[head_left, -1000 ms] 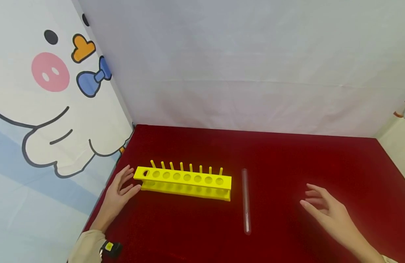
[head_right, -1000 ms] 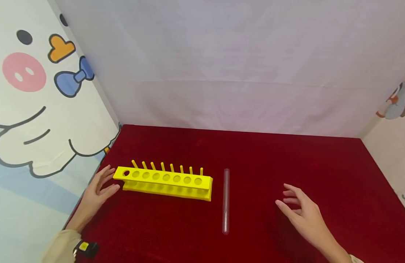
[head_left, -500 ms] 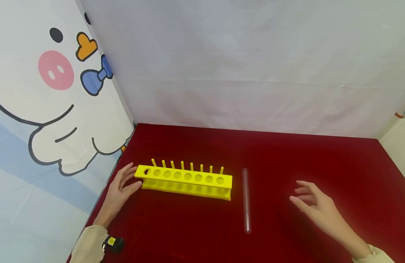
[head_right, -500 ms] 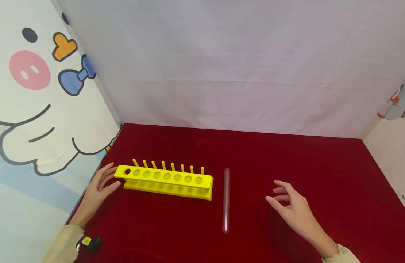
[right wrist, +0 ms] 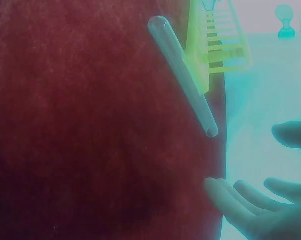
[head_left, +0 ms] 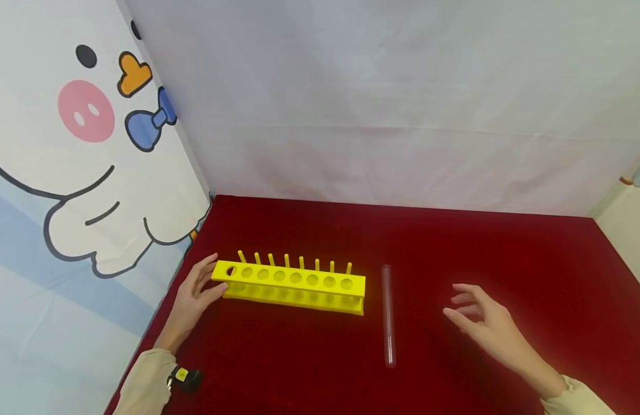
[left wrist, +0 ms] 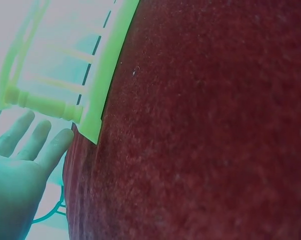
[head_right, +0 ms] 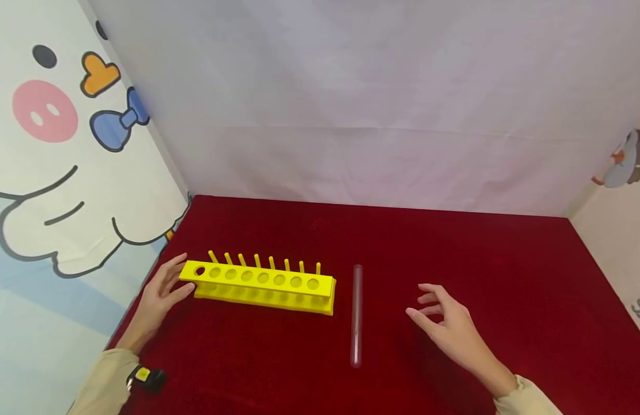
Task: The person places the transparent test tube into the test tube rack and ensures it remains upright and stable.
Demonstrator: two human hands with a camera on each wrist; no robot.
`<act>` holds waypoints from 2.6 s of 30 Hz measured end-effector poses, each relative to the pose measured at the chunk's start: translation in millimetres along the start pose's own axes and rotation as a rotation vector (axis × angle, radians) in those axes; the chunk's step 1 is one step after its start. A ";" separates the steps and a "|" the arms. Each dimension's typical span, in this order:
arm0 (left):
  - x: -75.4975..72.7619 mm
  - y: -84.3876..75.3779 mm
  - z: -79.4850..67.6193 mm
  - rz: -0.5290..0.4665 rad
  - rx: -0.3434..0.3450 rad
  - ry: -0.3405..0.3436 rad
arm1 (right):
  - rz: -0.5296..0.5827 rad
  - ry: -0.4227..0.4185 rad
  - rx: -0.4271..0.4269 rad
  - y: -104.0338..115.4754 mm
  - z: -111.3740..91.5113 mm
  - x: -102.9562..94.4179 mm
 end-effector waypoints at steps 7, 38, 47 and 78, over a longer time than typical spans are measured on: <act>3.0 -0.2 4.3 -0.009 0.028 -0.004 | 0.030 0.029 0.012 2.8 8.1 8.1; 7.5 -7.8 9.6 -0.038 0.004 -0.097 | 0.032 0.089 0.053 18.1 34.9 36.1; 10.6 -24.0 10.6 -0.010 0.000 -0.090 | 0.023 0.104 0.078 21.7 40.9 44.3; 7.5 -16.8 8.8 -0.036 0.007 -0.094 | -0.044 0.120 0.154 43.3 53.9 78.0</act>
Point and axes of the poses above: each hand's wrist, its own z-axis towards the middle knuckle, its own x-axis out of the palm, y = z × x, the point moved 4 cm from there along z, towards the middle knuckle, and after that the axes turned 15 degrees about x, right-handed, at the moved point
